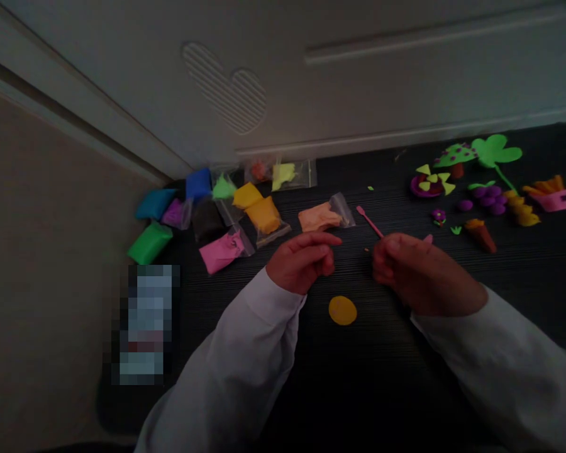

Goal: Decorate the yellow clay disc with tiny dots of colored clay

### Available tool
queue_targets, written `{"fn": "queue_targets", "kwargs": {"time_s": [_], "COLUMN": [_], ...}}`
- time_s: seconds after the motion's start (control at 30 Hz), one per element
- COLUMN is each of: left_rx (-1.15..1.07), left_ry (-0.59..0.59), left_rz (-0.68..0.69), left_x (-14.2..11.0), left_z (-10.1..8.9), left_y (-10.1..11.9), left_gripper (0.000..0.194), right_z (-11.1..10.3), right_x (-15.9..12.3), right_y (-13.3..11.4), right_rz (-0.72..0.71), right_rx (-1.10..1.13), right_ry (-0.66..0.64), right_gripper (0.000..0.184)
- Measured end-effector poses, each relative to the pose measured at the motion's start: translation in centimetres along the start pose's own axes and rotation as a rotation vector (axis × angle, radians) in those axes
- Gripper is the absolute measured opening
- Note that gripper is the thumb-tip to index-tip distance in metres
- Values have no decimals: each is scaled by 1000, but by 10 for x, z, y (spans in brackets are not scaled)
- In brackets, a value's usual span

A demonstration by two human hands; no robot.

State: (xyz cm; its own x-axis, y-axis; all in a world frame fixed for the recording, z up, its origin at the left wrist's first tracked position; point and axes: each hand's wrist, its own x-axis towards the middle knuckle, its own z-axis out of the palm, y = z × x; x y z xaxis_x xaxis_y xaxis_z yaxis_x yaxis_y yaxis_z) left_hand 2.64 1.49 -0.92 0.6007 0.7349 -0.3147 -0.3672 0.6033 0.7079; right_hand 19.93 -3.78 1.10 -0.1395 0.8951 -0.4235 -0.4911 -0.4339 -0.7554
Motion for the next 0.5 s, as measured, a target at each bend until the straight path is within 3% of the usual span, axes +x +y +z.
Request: {"fn": "queue_targets", "kwargs": {"time_s": [0.5], "left_rx": [4], "left_ry": [54], "left_rz": [-60], "left_x": [-2], "left_z": [1], "left_y": [4], "left_gripper": [19], "right_z": [1], "right_x": [5], "right_y": [2], "right_rz": [88], "right_rx": [45], "right_ry": [80], "right_gripper": [12]}}
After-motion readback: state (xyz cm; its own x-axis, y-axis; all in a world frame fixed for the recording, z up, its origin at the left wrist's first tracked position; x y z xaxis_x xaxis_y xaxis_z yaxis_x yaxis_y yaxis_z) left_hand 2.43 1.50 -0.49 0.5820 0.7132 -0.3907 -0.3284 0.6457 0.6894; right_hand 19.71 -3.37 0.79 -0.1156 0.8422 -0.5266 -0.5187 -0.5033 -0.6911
